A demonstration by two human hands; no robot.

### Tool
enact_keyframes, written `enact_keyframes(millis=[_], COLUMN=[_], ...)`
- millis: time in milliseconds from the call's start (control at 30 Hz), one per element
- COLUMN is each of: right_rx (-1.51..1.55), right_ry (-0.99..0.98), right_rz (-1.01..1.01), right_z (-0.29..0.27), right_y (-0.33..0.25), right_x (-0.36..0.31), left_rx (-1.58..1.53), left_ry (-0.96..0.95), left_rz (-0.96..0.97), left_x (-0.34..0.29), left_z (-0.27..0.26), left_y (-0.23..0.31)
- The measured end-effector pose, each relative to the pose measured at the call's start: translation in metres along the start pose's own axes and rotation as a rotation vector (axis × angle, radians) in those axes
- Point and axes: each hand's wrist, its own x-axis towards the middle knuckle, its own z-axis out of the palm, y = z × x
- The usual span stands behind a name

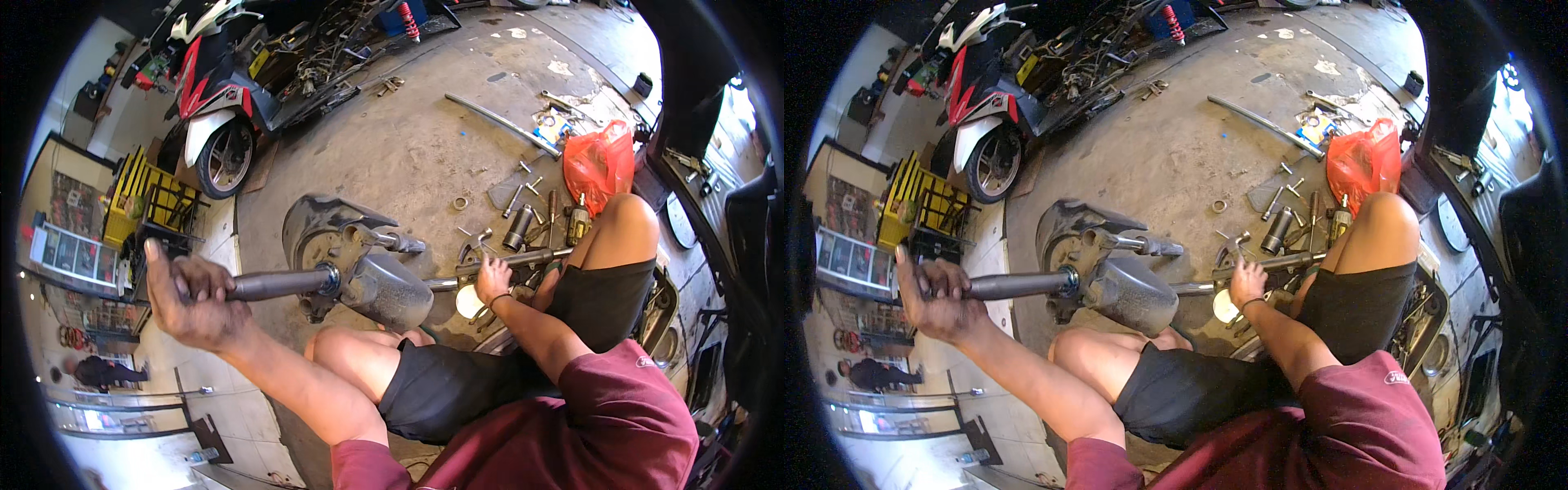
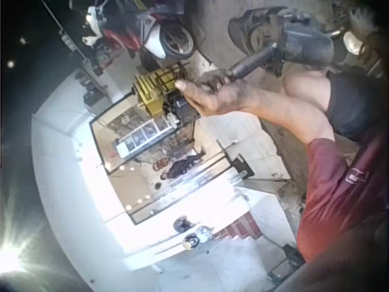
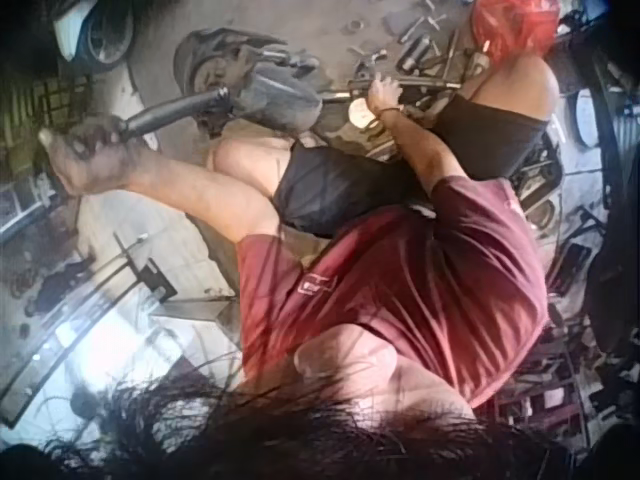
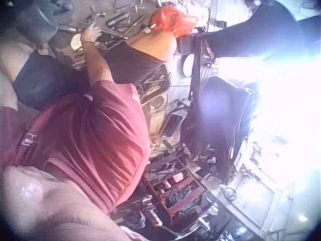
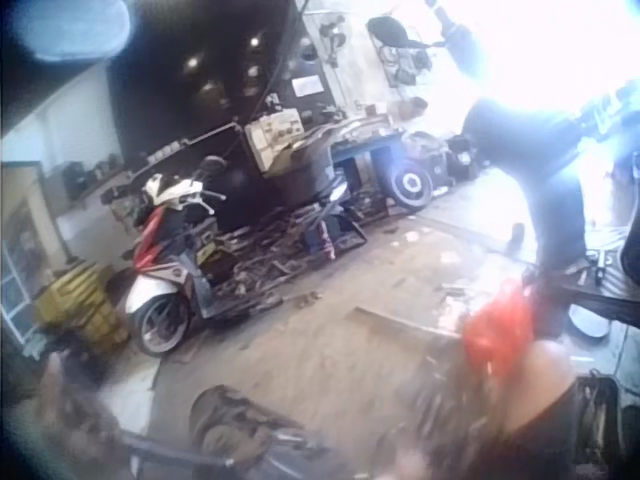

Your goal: The person disassembles a motorcycle front fork assembly by removing the fender, using a power impact wrench and a hammer to separate components, and extracting the internal fork tubes.

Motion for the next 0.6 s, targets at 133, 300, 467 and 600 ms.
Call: enact_keyframes(millis=[133,300,467,600], right_rx=[0.402,0.487,0.545,0.525], right_ry=[0.274,-0.215,-0.263,-0.263], right_rz=[-0.502,-0.585,-0.721,-0.762], right_z=[-0.026,-0.035,-0.02,-0.011], right_y=[-0.096,-0.142,-0.153,-0.16], right_x=[0.016,0.079,0.091,0.089], left_rx=[0.091,0.079,0.093,0.088], left_ry=[0.068,0.084,0.17,0.197], left_rz=[0.009,0.023,-0.005,0.013], left_x=[-0.005,-0.008,0.004,0.0], left_z=[0.001,0.005,-0.03,-0.033], left_y=[0.005,0.003,-0.001,0.003])
